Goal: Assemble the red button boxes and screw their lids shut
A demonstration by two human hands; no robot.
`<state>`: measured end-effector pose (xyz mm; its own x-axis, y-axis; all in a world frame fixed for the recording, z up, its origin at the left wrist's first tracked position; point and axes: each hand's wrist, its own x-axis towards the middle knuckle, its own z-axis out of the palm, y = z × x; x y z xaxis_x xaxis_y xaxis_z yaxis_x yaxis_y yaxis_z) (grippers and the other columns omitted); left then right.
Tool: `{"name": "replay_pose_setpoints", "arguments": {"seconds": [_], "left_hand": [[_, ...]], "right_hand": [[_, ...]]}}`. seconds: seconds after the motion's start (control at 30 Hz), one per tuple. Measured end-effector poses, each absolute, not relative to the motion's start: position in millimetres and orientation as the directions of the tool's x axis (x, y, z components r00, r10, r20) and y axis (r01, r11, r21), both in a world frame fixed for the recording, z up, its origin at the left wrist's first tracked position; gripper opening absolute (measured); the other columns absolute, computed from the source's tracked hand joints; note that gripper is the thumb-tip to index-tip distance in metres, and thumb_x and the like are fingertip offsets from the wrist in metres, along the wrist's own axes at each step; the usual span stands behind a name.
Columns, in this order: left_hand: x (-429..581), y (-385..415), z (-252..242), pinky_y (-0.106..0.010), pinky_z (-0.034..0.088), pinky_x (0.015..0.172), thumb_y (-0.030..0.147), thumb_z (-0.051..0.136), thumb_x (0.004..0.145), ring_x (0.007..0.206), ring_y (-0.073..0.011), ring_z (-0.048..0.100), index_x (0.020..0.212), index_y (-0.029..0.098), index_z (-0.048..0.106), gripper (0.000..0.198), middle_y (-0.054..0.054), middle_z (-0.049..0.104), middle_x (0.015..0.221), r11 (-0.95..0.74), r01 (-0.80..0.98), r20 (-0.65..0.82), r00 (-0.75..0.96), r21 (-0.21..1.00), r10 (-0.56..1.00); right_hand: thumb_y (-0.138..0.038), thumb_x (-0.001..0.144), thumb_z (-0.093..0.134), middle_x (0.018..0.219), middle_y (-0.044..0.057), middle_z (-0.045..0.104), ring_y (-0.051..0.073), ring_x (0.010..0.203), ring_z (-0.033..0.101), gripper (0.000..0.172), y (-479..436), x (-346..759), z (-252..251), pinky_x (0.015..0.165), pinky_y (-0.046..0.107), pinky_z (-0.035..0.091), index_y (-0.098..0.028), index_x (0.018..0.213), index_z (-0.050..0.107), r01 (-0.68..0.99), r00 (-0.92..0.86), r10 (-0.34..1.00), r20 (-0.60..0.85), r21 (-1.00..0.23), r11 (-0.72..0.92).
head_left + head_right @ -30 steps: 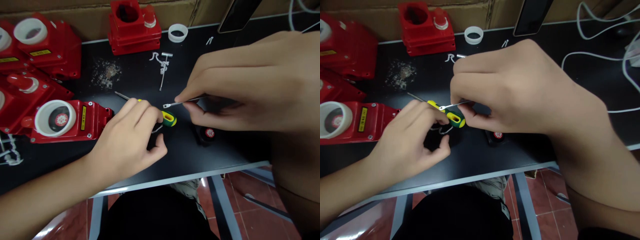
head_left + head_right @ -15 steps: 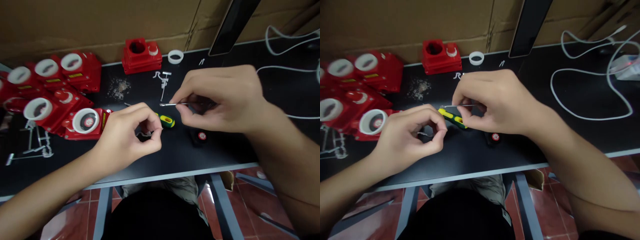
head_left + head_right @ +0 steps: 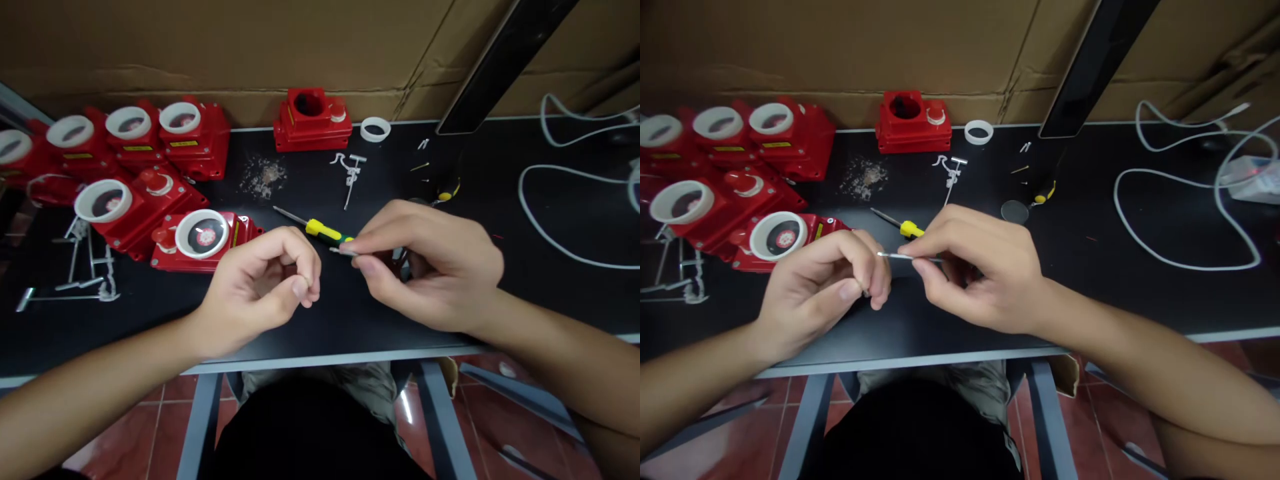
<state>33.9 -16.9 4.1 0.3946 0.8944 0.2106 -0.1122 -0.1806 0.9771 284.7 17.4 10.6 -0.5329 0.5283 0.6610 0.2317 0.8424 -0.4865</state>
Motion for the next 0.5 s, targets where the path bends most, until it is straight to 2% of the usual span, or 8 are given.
{"name": "replay_pose_setpoints", "arguments": {"seconds": [0.1,0.2,0.4,0.5], "left_hand": [[32,-16,-2,-0.027,0.060,0.060,0.053,0.088,0.107,0.066,-0.0149,0.068,0.090,0.022,0.069,0.040,-0.002,0.071,0.081,-0.091,-0.213,0.172,0.402,0.973,0.900],[31,-16,-4,-0.027,0.061,0.060,0.049,0.088,0.108,0.066,-0.0150,0.069,0.090,0.021,0.071,0.037,-0.002,0.071,0.081,-0.064,-0.234,0.158,0.411,0.970,0.898],[30,-17,9,-0.027,0.064,0.059,0.033,0.093,0.103,0.063,-0.0145,0.070,0.092,0.023,0.071,0.027,0.000,0.073,0.082,-0.072,-0.128,0.121,0.428,0.989,0.896],[29,-16,10,-0.028,0.065,0.059,0.032,0.094,0.101,0.063,-0.0153,0.072,0.092,0.023,0.071,0.026,-0.001,0.073,0.081,-0.069,-0.090,0.102,0.436,0.994,0.894]], "right_hand": [[-0.006,0.105,0.073,0.094,0.002,0.086,0.011,0.066,0.073,0.021,11,284,15,0.056,0.024,0.058,-0.022,0.114,0.081,0.257,-0.605,0.508,0.613,-0.454,0.853],[-0.003,0.104,0.073,0.100,0.003,0.088,0.011,0.066,0.075,0.024,8,286,18,0.056,0.024,0.058,-0.022,0.118,0.080,0.293,-0.646,0.494,0.583,-0.408,0.865],[-0.003,0.104,0.074,0.104,0.004,0.089,0.011,0.067,0.076,0.027,9,292,21,0.054,0.024,0.059,-0.023,0.119,0.082,0.312,-0.673,0.464,0.576,-0.347,0.884],[-0.004,0.104,0.077,0.103,0.003,0.088,0.013,0.070,0.078,0.026,9,292,25,0.057,0.026,0.062,-0.025,0.118,0.082,0.321,-0.685,0.455,0.569,-0.324,0.890]]}}
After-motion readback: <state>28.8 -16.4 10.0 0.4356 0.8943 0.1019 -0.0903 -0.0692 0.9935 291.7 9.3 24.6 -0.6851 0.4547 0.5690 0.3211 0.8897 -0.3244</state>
